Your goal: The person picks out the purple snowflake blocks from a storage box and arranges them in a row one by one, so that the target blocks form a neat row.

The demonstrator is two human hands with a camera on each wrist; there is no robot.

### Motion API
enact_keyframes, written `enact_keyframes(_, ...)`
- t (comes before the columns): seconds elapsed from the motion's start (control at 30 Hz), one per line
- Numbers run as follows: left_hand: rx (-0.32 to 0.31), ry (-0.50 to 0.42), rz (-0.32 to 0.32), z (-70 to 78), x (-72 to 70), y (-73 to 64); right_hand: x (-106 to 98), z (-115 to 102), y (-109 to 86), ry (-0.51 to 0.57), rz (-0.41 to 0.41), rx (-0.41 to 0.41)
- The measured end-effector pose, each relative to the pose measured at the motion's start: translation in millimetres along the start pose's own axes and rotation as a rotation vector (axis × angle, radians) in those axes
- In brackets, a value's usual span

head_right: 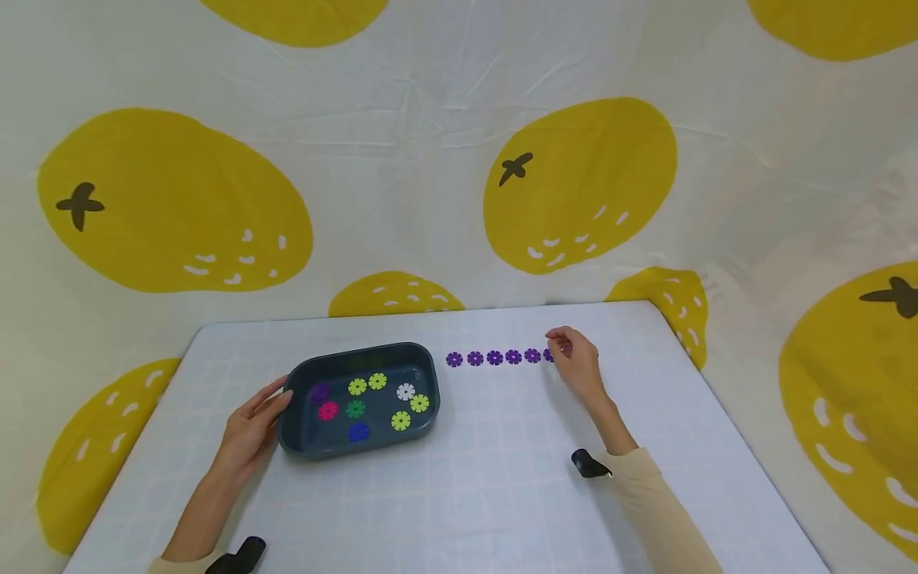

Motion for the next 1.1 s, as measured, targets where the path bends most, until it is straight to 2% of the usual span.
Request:
enact_keyframes(0.23, -0.001, -0.010, -0.001, 0.8, 0.9, 0.9, 14, -33, 2.6, -0.012, -0.058, -0.043)
enact_keyframes(0.57, -0.004, -0.018, 0.013, 0.1, -0.9, 0.2, 42, -82, 0.9, 0.033, -0.129, -0.128)
enact_keyframes(1.1, 0.018, -0.010, -0.014, -0.1, 1.8, 0.3, 97, -147, 0.3, 0.161, -0.227, -0.183)
Point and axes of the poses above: each hand's wrist, its own y-axis towards the middle knuckle, its own x-axis out of the palm, z = x × y, the point moved 10 cm from there along y, towards the middle knuckle, and after that the axes turned 7 degrees about -y, right-handed, at the moved point
